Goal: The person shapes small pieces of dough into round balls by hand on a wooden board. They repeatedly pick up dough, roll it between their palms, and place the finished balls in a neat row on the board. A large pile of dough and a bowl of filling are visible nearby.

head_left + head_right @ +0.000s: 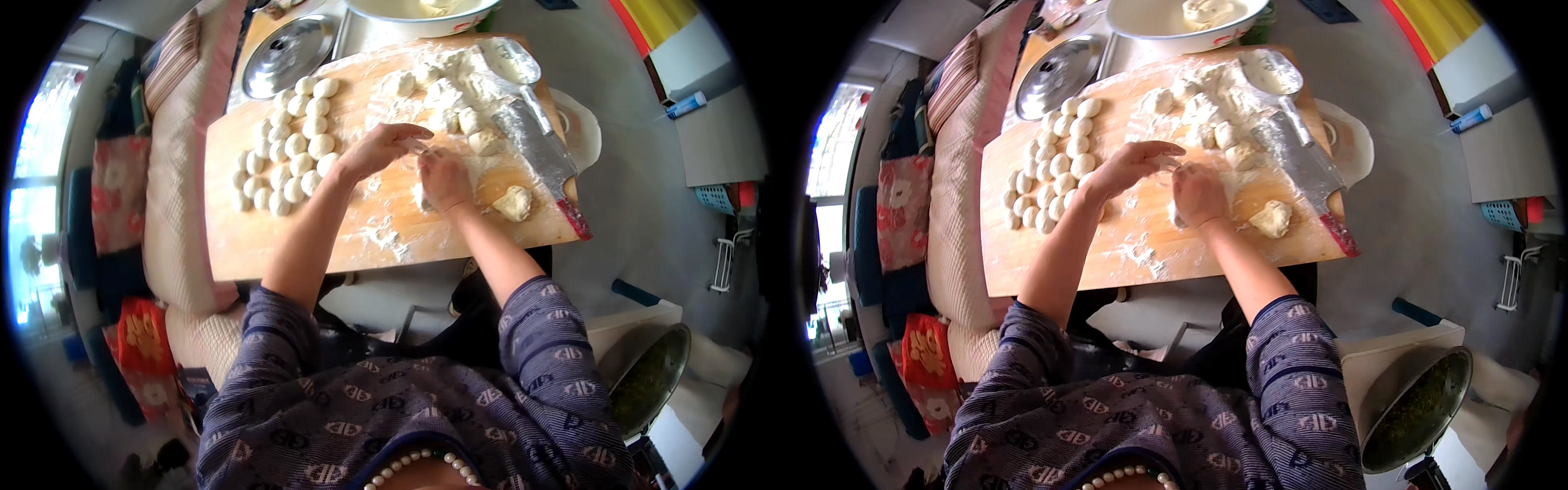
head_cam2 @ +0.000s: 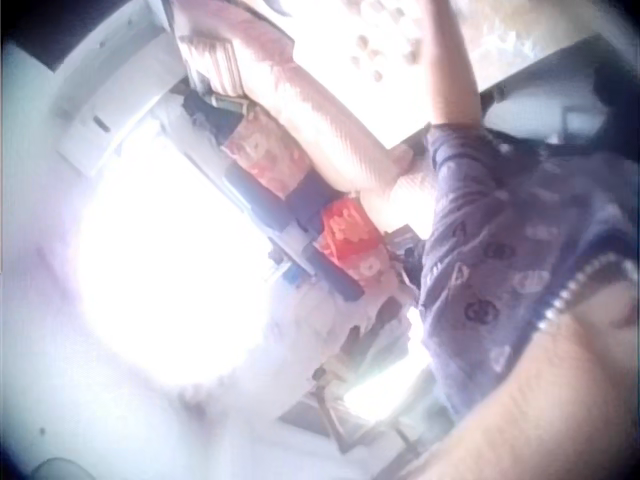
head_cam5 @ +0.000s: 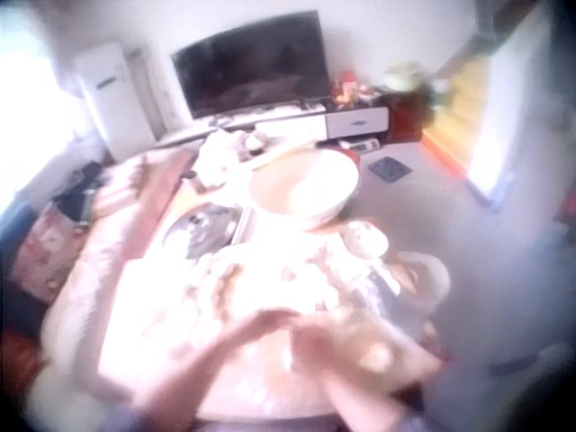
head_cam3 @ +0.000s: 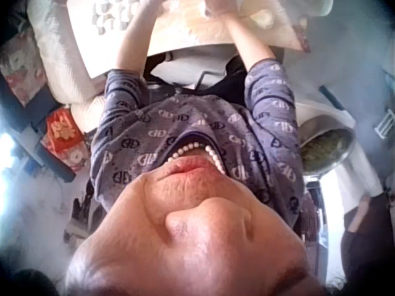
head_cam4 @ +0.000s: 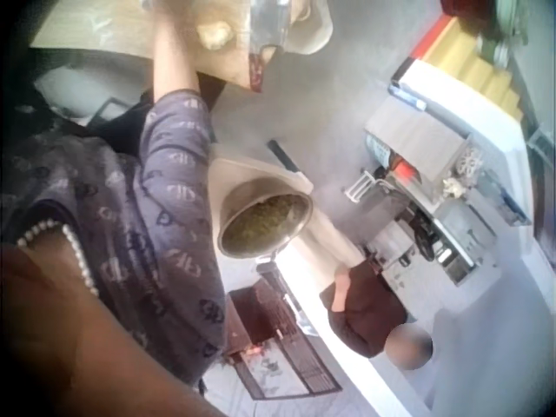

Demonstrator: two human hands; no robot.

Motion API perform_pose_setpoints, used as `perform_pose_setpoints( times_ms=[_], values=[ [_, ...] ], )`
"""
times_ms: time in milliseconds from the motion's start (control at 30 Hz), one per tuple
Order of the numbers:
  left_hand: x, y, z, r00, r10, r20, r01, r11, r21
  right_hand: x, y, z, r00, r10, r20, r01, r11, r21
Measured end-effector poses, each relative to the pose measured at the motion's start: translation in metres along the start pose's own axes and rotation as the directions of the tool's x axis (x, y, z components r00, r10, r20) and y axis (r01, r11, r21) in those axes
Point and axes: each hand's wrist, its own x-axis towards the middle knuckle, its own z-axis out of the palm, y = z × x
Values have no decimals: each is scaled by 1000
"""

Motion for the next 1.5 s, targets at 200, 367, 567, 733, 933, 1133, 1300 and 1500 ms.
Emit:
perform_pose_setpoints(
  times_ms=[200, 367, 567, 733, 933, 1133, 1300, 1500],
  values=[
    [-76, -64, 28, 918, -110, -381, 83, 993, -87, -8, 2, 16, 1000, -15, -5, 15, 978, 207],
    [-115, -69, 91, 905, -109, -411, -4, 964, -264, -37, -37, 35, 999, -19, -25, 22, 991, 132],
    [-131, -82, 101, 922, -79, -378, -71, 928, -366, -1, -17, 26, 952, -280, 127, 296, 946, -130],
    [-132, -71, 115, 899, 30, -436, -198, 917, -346, 2, -11, 46, 995, -34, 93, 16, 982, 187],
    [-140, -57, 110, 867, 35, -497, -164, 962, -219, -23, -31, 41, 991, -127, -32, 129, 989, 69],
    [-116, -75, 111, 848, 29, -529, -208, 937, -282, 8, -24, 46, 985, -171, 12, 171, 981, -91],
    [-130, -50, 118, 834, 76, -547, -226, 950, -214, -19, -35, 43, 986, 119, 117, -147, 953, 265],
    [-115, -65, 107, 835, 22, -549, -233, 919, -318, 12, -20, 37, 960, -257, 114, 274, 947, -171]
  ],
)
